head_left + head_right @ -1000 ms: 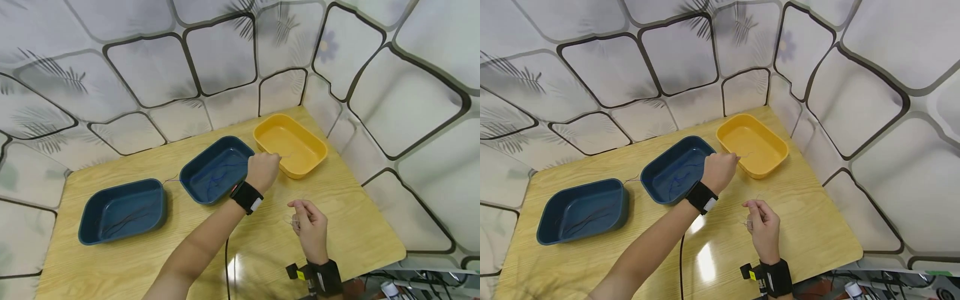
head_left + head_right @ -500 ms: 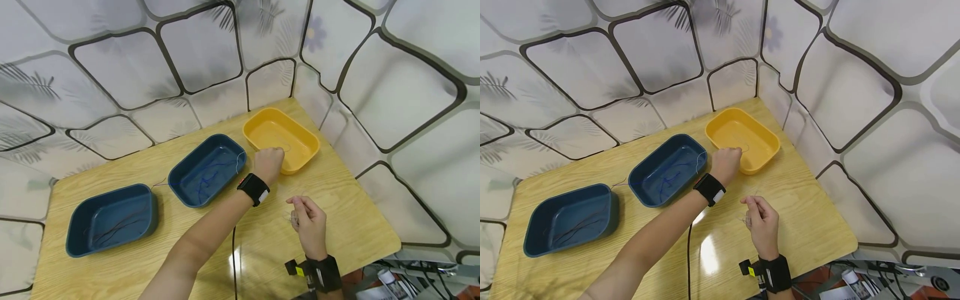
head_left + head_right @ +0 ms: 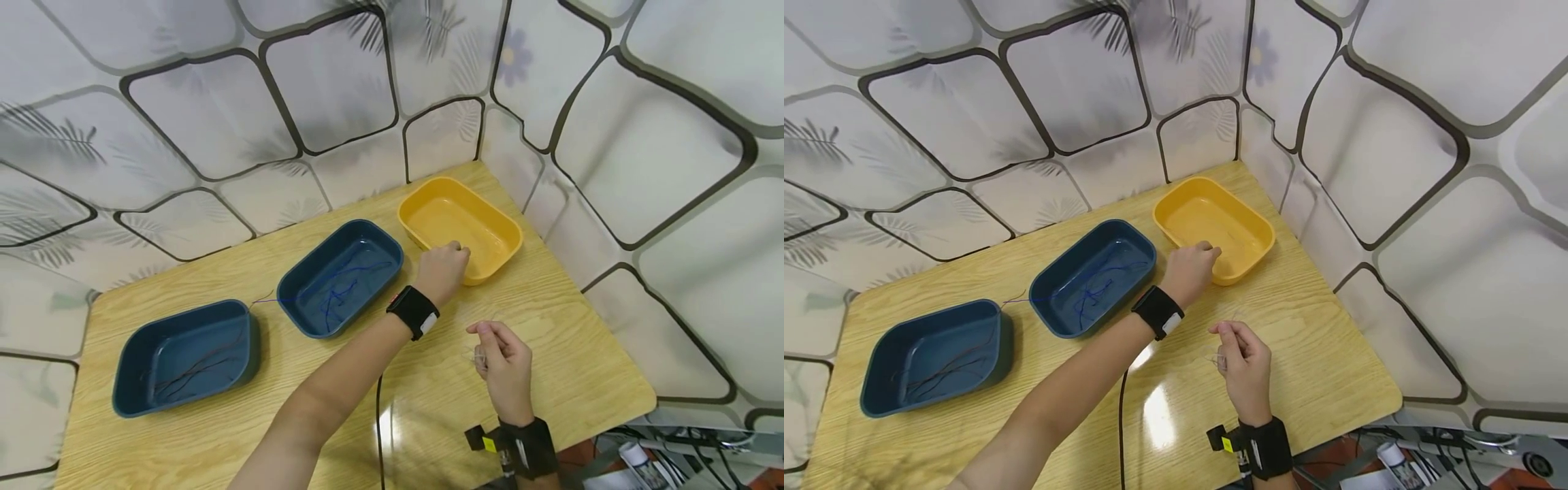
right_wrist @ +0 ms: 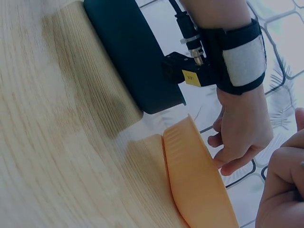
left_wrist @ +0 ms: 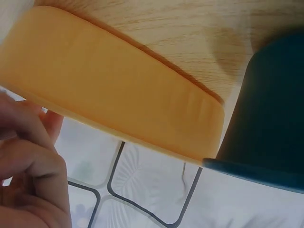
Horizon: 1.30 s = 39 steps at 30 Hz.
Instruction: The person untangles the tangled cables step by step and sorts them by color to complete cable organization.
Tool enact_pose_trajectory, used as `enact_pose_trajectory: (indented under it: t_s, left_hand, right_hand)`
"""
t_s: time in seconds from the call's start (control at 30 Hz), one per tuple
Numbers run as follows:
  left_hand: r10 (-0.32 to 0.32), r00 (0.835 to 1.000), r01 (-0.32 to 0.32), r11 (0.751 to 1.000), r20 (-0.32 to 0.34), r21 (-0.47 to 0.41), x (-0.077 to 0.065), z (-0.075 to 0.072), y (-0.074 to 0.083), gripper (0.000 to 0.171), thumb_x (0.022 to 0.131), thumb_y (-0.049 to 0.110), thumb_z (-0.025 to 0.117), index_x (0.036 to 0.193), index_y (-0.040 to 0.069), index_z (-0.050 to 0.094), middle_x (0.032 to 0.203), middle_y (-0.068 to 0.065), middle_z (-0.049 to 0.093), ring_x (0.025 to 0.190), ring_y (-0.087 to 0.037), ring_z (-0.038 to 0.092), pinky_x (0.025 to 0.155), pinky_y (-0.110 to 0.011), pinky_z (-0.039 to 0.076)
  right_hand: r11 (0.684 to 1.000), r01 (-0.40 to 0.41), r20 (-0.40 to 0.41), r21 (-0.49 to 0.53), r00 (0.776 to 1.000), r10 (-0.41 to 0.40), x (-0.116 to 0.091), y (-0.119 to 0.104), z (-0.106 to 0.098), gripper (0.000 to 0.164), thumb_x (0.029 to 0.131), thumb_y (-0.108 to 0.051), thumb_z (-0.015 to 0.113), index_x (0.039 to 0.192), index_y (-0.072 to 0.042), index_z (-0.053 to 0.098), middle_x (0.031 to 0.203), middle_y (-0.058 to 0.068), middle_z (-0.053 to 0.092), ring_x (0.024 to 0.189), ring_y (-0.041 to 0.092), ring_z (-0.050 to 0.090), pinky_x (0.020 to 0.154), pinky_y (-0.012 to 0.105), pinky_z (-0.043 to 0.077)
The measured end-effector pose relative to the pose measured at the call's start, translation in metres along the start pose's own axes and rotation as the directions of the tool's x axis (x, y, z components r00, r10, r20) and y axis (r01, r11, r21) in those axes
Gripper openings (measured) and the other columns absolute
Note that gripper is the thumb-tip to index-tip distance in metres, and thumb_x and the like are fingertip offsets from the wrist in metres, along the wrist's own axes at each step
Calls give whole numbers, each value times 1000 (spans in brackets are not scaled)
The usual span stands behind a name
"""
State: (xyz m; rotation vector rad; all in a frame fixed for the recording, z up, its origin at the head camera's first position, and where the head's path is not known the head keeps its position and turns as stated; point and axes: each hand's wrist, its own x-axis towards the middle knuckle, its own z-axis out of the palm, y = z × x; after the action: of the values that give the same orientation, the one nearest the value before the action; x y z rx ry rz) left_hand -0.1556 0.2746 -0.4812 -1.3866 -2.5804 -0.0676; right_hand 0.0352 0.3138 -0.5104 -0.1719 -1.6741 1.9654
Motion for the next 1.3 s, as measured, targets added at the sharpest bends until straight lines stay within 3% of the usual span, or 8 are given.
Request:
enact_pose_trajectory:
  t_s: [0.2, 0.43, 0.57, 0.7, 0.8, 1.0, 1.2, 1.3]
  left_hand:
    - [83, 990, -88, 995, -119, -39, -32, -17, -1, 15, 99, 11, 62, 103, 14, 76, 91, -2, 64, 51, -9, 48, 44, -22, 39]
    - [169, 946, -226, 956, -275, -189, -103, -42, 9, 14, 98, 15, 62, 109, 12, 70, 79, 2, 58, 53, -6, 44, 46, -21, 33]
    - [212, 930, -295, 917, -300, -269, -147, -55, 18, 14, 99, 17, 63, 107, 11, 73, 79, 4, 59, 55, -3, 46, 47, -15, 35]
    - [211, 937, -305, 884, -279, -354, -178, -67, 24, 15, 96, 15, 62, 105, 10, 74, 83, 4, 62, 60, -2, 49, 52, -13, 37]
    - [187, 945, -288, 866, -269, -409, -191, -76, 26, 13, 93, 19, 67, 101, 10, 72, 84, 4, 63, 62, -2, 49, 52, -12, 37]
    - [151, 947, -272, 847, -285, -456, -199, -80, 25, 12, 97, 22, 71, 91, 13, 68, 79, 5, 61, 61, 0, 47, 55, -10, 35]
    - [115, 936, -260, 864, -334, -431, -206, -83, 24, 12, 100, 17, 64, 90, 14, 69, 77, 7, 59, 62, -1, 47, 56, -10, 36]
    - [125, 915, -273, 893, -385, -359, -211, -85, 24, 18, 103, 17, 60, 87, 14, 69, 75, 7, 57, 60, -1, 48, 55, -10, 36]
  right_hand:
    - [1000, -12, 16, 20, 1000, 11, -1, -1, 5, 26, 108, -7, 47, 103, 13, 63, 48, 1, 37, 36, 12, 26, 33, 28, 23]
    - [999, -25, -2, 24, 1000, 25, -5, -6, 8, 26, 107, -8, 49, 103, 14, 63, 49, 4, 38, 38, 13, 28, 35, 30, 24]
    - [999, -34, 5, -1, 999, 34, -15, -9, 11, 26, 108, -7, 48, 104, 15, 62, 50, 5, 39, 39, 14, 29, 36, 30, 25]
    - [998, -49, 42, -29, 998, 50, -23, -12, 18, 28, 108, -10, 48, 107, 14, 62, 50, 5, 38, 39, 15, 29, 37, 31, 27]
    - [998, -56, 79, -29, 995, 58, -28, -15, 23, 28, 109, -10, 46, 109, 13, 61, 52, 6, 38, 41, 15, 29, 38, 32, 28]
    - [997, -59, 101, -57, 993, 65, -33, -15, 34, 25, 108, -10, 48, 108, 9, 64, 55, 7, 41, 43, 16, 33, 40, 31, 32]
    - [996, 29, 136, -85, 991, -17, -34, -16, 42, 21, 107, -1, 46, 107, 7, 65, 56, 6, 43, 44, 13, 32, 41, 30, 32]
    - [994, 77, 153, -80, 986, -64, -33, -16, 44, 20, 105, 7, 45, 106, 8, 65, 57, 5, 43, 45, 12, 34, 42, 30, 32]
